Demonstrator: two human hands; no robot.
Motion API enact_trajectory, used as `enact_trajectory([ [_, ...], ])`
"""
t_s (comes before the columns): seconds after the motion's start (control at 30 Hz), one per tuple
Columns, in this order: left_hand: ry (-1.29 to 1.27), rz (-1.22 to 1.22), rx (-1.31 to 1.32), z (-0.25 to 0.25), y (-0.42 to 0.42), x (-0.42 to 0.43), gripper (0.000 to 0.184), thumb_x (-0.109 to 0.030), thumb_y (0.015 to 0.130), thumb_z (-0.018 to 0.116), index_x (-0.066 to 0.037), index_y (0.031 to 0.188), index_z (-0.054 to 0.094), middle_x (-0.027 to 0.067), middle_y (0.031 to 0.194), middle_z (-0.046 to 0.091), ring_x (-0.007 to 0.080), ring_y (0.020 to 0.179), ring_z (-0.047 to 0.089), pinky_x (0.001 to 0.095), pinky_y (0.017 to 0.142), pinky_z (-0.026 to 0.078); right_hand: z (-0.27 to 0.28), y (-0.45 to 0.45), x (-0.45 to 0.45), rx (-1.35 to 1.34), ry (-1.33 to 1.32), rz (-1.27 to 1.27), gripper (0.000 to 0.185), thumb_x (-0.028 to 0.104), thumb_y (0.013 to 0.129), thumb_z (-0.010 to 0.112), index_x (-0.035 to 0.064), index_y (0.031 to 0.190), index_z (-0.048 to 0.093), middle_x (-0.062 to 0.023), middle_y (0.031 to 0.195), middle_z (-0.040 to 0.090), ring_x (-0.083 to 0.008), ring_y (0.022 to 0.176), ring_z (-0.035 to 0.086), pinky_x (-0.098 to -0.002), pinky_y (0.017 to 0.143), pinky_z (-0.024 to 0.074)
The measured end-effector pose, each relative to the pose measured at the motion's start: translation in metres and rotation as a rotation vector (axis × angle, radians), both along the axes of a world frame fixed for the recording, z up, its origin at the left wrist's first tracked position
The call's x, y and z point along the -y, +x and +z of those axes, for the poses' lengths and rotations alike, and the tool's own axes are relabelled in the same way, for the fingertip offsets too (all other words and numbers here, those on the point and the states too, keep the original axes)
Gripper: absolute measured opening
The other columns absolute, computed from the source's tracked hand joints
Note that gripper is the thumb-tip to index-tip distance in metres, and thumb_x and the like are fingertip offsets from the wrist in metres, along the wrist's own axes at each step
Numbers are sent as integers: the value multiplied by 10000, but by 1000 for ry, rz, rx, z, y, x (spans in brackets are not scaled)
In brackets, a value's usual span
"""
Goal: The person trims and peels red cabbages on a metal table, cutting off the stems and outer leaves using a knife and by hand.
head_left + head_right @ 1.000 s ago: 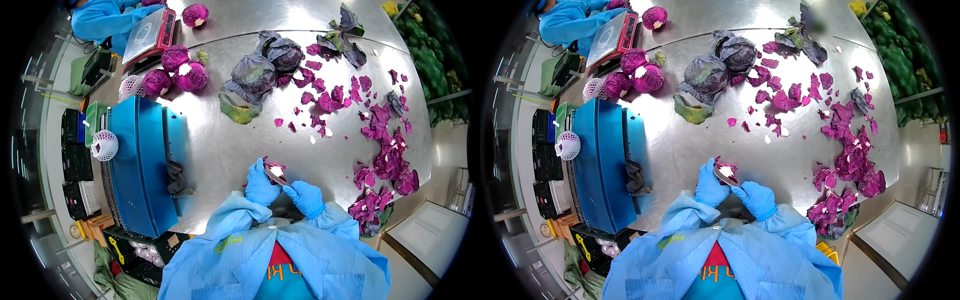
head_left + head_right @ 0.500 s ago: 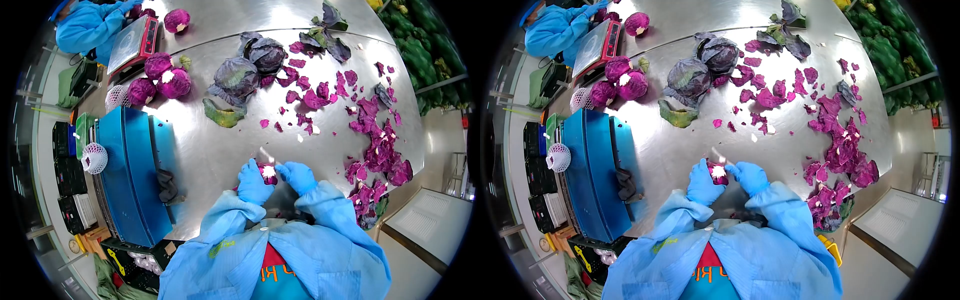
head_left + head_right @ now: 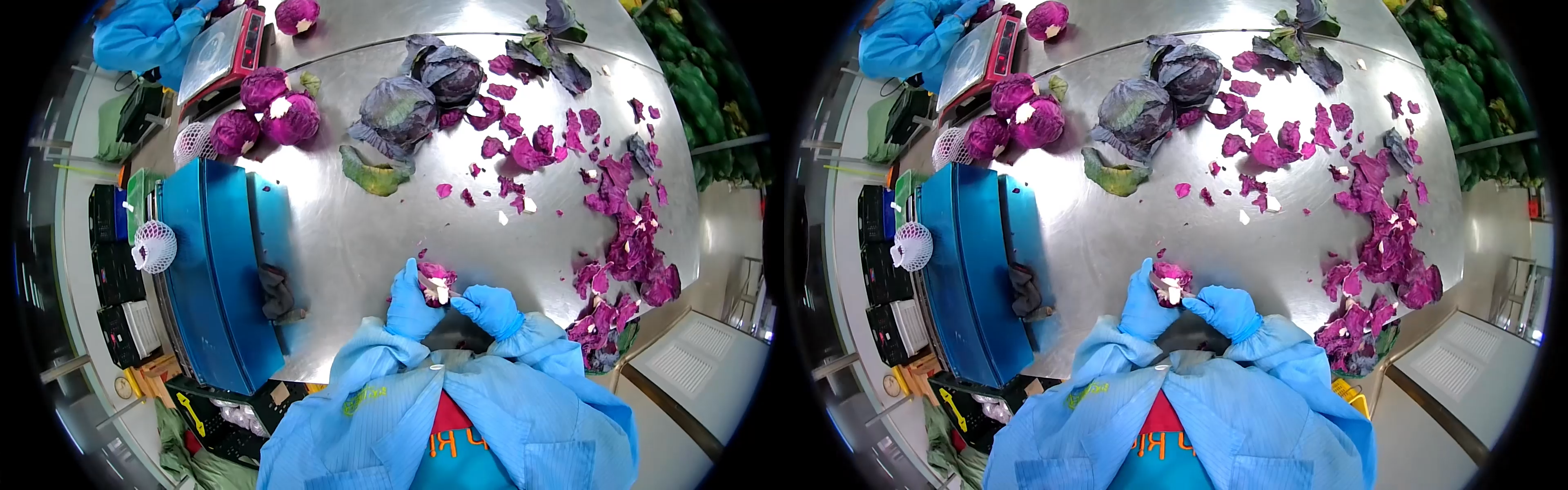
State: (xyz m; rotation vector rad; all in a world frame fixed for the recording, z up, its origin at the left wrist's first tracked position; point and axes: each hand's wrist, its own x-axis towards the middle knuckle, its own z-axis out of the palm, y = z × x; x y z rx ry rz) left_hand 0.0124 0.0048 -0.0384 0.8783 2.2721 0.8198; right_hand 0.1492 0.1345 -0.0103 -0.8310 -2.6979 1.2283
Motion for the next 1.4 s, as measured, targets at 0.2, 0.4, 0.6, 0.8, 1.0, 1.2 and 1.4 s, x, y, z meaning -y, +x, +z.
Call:
enact_trajectory([
  [0.2,-47,-18,83,24,-13,-18,877,-256,579,852,11,1280,398,192,1094,562,350,1022,558,428,895,471,-26,-6,-25,-100,29,184,409,455,873,606,107,661,580,-109,638,559,-317,585,571,-405,521,444],
  [0.4,78,14,184,12,-18,-23,546,-197,607,805,-28,1052,537,133,898,666,308,822,660,379,746,531,-24,-27,-48,127,-242,297,514,543,918,476,112,677,619,-90,658,609,-313,599,599,-409,596,480],
  [0.6,-2,-41,46,-8,-13,-21,560,-189,597,789,-27,1073,543,151,908,662,317,850,649,411,778,515,-13,-34,-36,291,-105,194,536,564,933,429,119,713,631,-98,674,627,-310,613,618,-414,609,492],
  [0.8,-177,37,-10,15,-5,-23,800,-269,572,802,12,1217,422,235,1039,575,397,967,555,469,844,473,-41,-30,-5,-45,-7,-164,411,447,922,553,92,723,602,-139,664,606,-321,600,612,-420,556,475],
  [1.0,-154,10,81,16,-4,-15,1069,-326,573,827,79,1387,264,266,1212,462,408,1105,475,476,948,415,-4,-32,-12,116,-182,-162,389,461,866,634,72,879,641,-123,691,606,-312,651,624,-386,590,495],
  [1.2,-29,3,-85,6,2,-16,894,-239,580,816,56,1304,383,236,1109,542,423,1015,534,488,840,471,10,-54,-24,-37,29,-21,424,372,796,688,93,1107,617,-122,925,638,-306,839,639,-385,696,519],
  [1.4,-27,-82,26,21,-18,4,902,-367,588,819,20,1303,429,254,1263,490,434,1085,513,461,913,440,0,-63,-23,4,-10,44,277,315,784,700,116,967,640,-117,863,629,-326,767,638,-417,653,520],
])
